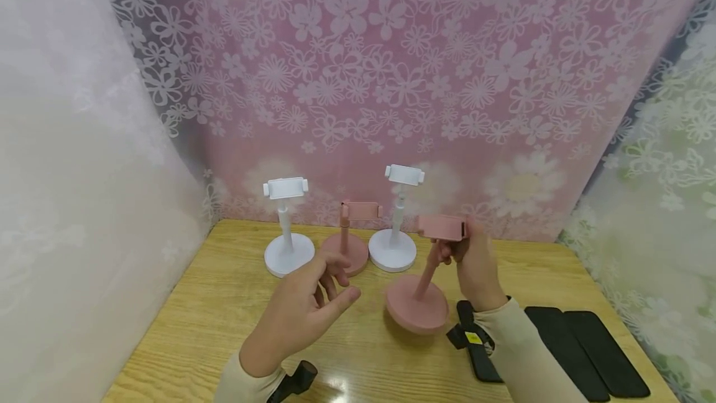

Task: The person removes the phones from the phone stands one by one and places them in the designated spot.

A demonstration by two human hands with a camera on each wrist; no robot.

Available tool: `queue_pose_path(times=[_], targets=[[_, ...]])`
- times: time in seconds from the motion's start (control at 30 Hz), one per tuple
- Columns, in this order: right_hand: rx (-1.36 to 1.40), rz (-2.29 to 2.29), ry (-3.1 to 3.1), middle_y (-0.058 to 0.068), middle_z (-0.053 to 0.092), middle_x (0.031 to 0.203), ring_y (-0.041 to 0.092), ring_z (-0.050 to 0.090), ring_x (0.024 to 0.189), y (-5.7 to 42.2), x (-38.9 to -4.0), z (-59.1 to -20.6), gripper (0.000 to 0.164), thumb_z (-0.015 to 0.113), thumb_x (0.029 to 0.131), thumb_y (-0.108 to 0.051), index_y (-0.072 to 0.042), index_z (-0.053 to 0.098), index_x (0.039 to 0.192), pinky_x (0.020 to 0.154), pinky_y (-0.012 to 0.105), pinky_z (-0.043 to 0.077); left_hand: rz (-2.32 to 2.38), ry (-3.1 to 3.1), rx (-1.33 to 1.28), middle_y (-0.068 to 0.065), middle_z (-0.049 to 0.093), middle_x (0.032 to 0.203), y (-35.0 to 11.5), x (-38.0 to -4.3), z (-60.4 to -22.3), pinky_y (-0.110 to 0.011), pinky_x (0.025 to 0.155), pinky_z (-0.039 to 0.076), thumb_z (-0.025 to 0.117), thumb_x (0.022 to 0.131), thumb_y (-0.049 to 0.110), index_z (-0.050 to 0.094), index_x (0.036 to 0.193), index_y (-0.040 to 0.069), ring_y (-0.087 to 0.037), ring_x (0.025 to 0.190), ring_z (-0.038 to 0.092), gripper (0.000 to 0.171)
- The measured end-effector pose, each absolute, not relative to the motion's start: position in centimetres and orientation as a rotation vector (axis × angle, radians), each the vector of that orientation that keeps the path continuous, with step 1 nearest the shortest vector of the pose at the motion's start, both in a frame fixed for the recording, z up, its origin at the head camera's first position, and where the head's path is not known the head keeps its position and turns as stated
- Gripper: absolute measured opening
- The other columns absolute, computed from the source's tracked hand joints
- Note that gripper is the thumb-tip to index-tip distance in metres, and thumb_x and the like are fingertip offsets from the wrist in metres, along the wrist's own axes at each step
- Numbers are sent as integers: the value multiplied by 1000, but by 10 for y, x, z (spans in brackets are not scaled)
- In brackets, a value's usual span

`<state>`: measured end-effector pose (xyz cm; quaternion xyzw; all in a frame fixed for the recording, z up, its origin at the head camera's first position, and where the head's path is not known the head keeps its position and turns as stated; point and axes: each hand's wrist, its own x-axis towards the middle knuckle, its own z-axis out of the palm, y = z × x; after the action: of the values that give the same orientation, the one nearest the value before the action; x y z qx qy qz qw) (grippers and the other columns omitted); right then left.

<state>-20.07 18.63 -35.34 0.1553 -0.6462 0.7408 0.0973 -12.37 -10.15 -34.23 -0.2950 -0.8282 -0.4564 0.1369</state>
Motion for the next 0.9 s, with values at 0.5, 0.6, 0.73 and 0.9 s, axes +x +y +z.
queue_pose_path(times=[0.5, 0.6, 0.73, 0.9], targets=[[125, 1796, -2006, 16, 59, 60, 26, 56, 48, 260, -272, -390, 58, 39, 101, -40, 8, 64, 82, 49, 33, 52, -1256, -2334, -924, 14, 55, 80, -100, -127, -349, -18, 53, 46, 60, 94, 32, 56, 96, 25, 0, 66, 53, 8], [118, 1782, -2013, 19, 59, 61, 28, 58, 50, 262, -283, -401, 53, 40, 102, -33, 9, 63, 81, 51, 36, 54, -1226, -2317, -934, 16, 56, 78, -100, -127, -351, -17, 53, 45, 60, 94, 31, 58, 93, 26, 1, 66, 52, 5], [108, 1765, -2035, 19, 58, 61, 27, 58, 52, 255, -294, -407, 50, 39, 102, -27, 12, 60, 80, 53, 37, 54, -1212, -2314, -940, 17, 56, 78, -100, -128, -352, -16, 52, 44, 60, 95, 31, 59, 91, 27, 2, 65, 51, 5], [113, 1746, -2046, 18, 57, 60, 25, 57, 52, 243, -296, -403, 53, 36, 102, -29, 14, 58, 80, 53, 37, 54, -1206, -2320, -956, 17, 57, 78, -99, -130, -352, -16, 52, 44, 59, 95, 30, 59, 90, 27, 2, 65, 52, 6]])
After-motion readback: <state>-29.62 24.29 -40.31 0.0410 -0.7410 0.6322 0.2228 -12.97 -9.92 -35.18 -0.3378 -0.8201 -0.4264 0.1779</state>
